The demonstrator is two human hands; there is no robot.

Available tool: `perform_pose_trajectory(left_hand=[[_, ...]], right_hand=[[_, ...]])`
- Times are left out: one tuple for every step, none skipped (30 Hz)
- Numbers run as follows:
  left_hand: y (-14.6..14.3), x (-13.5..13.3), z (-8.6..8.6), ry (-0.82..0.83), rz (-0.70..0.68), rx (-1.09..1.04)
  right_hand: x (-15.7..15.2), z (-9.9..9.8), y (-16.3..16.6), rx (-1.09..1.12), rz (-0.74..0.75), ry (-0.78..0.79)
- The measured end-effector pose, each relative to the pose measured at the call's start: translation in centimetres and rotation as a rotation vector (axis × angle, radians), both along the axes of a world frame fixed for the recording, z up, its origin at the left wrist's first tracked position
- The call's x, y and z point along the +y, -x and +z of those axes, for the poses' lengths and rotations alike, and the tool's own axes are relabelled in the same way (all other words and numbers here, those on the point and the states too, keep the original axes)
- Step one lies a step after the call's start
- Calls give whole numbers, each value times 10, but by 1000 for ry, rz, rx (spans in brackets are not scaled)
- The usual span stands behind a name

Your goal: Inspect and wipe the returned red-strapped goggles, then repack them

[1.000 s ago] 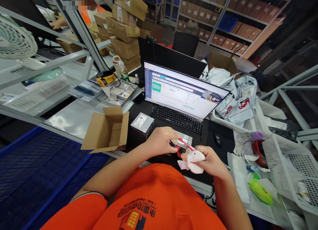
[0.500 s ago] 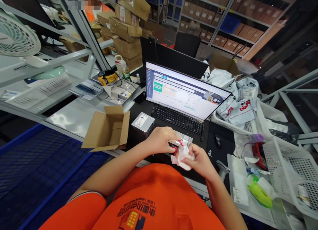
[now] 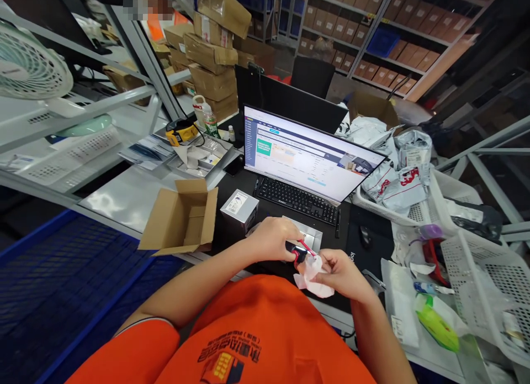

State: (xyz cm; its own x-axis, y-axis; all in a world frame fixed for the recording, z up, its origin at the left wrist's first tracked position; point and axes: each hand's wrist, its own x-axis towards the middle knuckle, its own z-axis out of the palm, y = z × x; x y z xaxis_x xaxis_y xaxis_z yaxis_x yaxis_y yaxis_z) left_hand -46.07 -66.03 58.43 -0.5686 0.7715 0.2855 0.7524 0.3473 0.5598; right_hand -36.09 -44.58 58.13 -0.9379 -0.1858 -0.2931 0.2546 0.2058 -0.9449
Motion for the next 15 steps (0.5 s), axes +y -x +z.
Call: perform_pose_trajectory(left_hand=[[-2, 1, -1, 27, -9, 67], [-5, 3, -2, 51, -22, 133], [-7, 5, -3, 70, -37, 191], [-9, 7, -4, 80, -51, 235], [-11, 9, -6, 82, -65, 257], [-12, 10, -8, 76, -76, 256], [-12, 10, -10, 63, -80, 232], [-12, 9, -11, 46, -75, 190], [-12, 7, -12, 25, -64, 139], [-12, 5, -12, 3, -50, 86], [-11, 3, -11, -18, -37, 39], [-11, 1, -9, -37, -28, 1], [-10, -1, -7, -55, -25, -29], [-9, -3, -4, -76, -27, -51], [-8, -5, -2, -101, -26, -70]], right_hand=[[-6, -3, 1, -1, -32, -29], [-12, -7, 3, 18, -72, -76], [-18, -11, 4, 54, -112, -134], [-23, -15, 6, 97, -146, -195], [-27, -19, 7, 133, -174, -249], [-30, -21, 8, 157, -188, -288], [-30, -23, 8, 167, -184, -302], [-28, -23, 7, 162, -157, -287], [-24, -23, 6, 147, -117, -243], [-18, -20, 5, 127, -61, -183], [-11, -17, 3, 111, 8, -122], [-3, -13, 1, 94, 80, -70], [4, -9, -1, 79, 142, -31], [10, -4, -3, 67, 187, -5], [16, 0, -5, 56, 221, 13]])
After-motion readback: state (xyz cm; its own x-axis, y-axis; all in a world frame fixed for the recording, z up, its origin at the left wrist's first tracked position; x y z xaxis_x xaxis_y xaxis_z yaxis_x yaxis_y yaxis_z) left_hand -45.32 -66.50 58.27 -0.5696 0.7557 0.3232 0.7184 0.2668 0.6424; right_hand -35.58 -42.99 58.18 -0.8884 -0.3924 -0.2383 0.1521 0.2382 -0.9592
